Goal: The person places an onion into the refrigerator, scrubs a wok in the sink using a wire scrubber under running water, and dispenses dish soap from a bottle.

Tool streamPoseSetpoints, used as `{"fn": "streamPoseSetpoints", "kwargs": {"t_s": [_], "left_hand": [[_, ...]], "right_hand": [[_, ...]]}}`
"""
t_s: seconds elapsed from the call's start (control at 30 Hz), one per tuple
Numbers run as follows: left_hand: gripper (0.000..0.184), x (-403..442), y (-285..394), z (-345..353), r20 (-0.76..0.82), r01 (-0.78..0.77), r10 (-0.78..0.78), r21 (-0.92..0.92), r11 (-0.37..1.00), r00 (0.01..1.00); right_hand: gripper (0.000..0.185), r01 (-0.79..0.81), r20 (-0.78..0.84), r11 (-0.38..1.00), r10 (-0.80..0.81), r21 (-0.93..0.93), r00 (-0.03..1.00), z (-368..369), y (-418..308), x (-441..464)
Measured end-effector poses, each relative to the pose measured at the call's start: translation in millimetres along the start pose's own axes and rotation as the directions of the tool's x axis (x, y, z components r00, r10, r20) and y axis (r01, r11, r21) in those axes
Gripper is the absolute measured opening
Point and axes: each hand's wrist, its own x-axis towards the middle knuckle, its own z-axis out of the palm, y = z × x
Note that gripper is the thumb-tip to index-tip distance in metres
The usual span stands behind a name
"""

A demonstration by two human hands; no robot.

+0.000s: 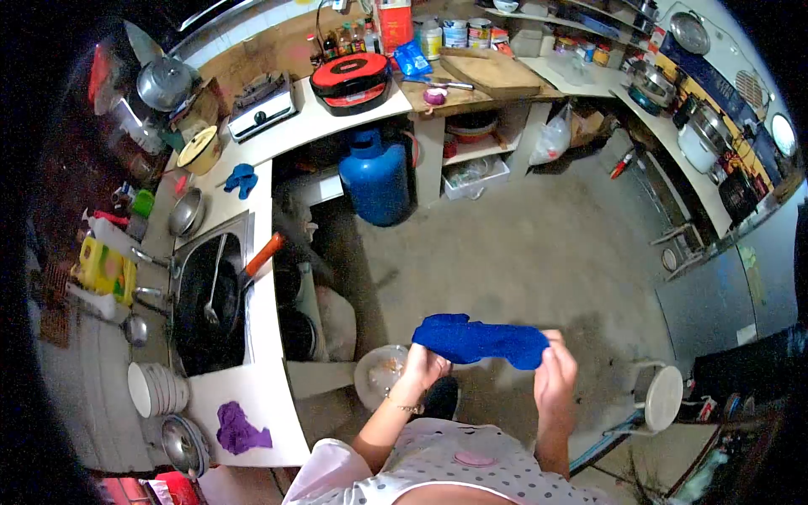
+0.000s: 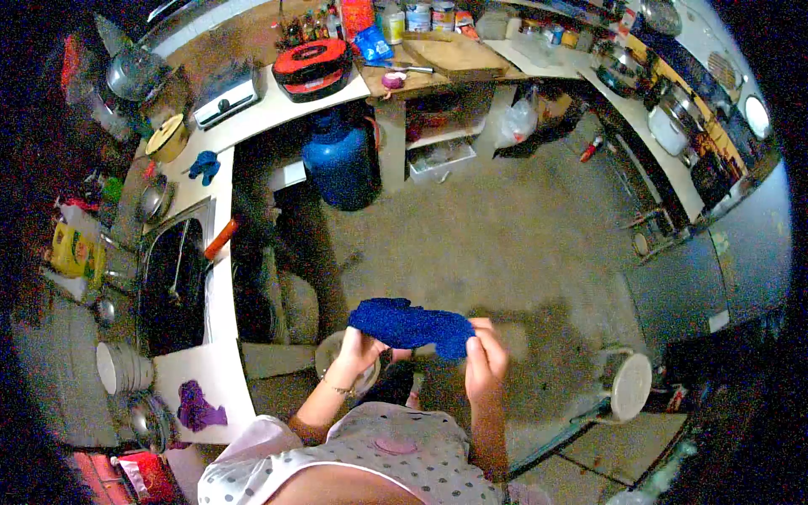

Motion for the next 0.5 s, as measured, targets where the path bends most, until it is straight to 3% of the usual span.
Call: {"fn": "streamPoseSetpoints", "kwargs": {"t_s": [0.13,0.2,0.27,0.33,0.4,0.43,0.47,0.5], "left_hand": [[0.042,53.9,56.3,15.8,0.205,0.027,0.007,-0.163,0.986,0.979],[0.041,88.3,84.1,12.8,0.162,0.021,0.019,-0.241,0.970,0.987],[0.039,121.8,120.9,3.8,0.040,-0.122,0.146,-0.354,0.927,0.989],[0.038,139.9,175.3,20.1,0.028,-0.205,0.239,-0.422,0.883,0.971],[0.037,160.1,235.5,26.4,-0.035,-0.317,0.348,-0.506,0.802,0.937],[0.037,165.5,267.9,32.7,-0.069,-0.428,0.456,-0.489,0.760,0.887],[0.036,172.0,302.2,39.1,-0.100,-0.534,0.556,-0.461,0.709,0.825],[0.036,178.8,338.8,41.5,-0.116,-0.622,0.643,-0.427,0.656,0.757]], "right_hand": [[0.011,-0.082,0.241,0.970,0.138,-0.227,0.961,20.1,74.7,75.7],[0.012,0.081,0.407,0.905,0.106,-0.418,0.907,47.4,107.0,123.9],[0.019,0.257,0.505,0.796,0.070,-0.548,0.860,77.8,128.2,175.8],[0.025,0.326,0.574,0.646,0.215,-0.690,0.790,107.4,133.4,229.8],[0.030,0.348,0.605,0.616,0.272,-0.707,0.748,137.3,131.6,282.9],[0.034,0.408,0.623,0.571,0.246,-0.712,0.742,148.8,132.5,307.3],[0.035,0.348,0.615,0.625,0.277,-0.699,0.738,161.4,126.8,333.2],[0.035,0.433,0.662,0.629,0.177,-0.646,0.729,164.6,140.6,357.3]]}}
